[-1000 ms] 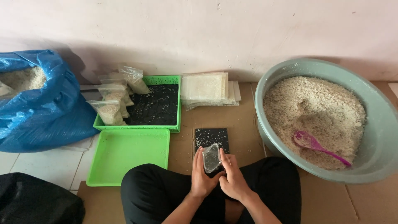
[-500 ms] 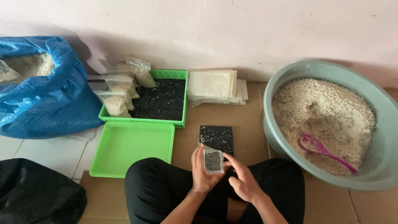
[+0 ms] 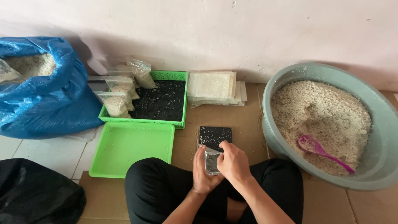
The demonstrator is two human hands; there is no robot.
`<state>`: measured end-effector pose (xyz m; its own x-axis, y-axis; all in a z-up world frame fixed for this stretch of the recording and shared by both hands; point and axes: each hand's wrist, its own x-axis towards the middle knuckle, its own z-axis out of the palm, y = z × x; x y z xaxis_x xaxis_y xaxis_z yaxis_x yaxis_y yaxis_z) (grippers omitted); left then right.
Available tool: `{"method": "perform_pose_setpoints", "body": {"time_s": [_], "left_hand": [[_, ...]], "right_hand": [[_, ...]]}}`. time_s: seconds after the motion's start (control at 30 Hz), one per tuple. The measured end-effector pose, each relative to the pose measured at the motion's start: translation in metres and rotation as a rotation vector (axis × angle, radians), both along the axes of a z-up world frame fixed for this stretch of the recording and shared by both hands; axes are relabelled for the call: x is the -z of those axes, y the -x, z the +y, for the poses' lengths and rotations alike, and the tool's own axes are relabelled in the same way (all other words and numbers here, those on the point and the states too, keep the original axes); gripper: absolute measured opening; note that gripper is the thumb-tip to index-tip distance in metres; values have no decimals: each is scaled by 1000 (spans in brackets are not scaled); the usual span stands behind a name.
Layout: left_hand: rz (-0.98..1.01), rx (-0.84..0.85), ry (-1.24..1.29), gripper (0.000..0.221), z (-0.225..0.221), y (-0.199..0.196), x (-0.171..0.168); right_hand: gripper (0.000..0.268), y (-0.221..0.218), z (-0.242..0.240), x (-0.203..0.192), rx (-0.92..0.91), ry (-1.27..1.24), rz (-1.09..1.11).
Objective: Scooping white grains from a large basin into small plastic bags and weighing them on a digital scale.
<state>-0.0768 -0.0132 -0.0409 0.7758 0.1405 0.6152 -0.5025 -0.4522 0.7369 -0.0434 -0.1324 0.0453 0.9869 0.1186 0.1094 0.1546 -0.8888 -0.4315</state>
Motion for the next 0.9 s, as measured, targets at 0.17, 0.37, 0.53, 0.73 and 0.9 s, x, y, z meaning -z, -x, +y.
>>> {"method": "perform_pose_setpoints", "body": {"time_s": [0.17, 0.37, 0.53, 0.73, 0.9], "left_hand": [[71, 75, 74, 94, 1, -2, 4], [50, 106, -7, 99, 0, -2, 5], [111, 77, 29, 98, 3, -1, -4], [164, 50, 237, 99, 2, 2, -22], [254, 27, 453, 111, -6, -16, -29]], "right_hand": [[31, -1, 8, -8, 8, 147, 13], [13, -14, 9, 7, -71, 220, -120], [29, -20, 8, 4, -155, 217, -103], [21, 4, -27, -62, 50, -192, -422], [13, 7, -161, -58, 225, -128, -698]]}}
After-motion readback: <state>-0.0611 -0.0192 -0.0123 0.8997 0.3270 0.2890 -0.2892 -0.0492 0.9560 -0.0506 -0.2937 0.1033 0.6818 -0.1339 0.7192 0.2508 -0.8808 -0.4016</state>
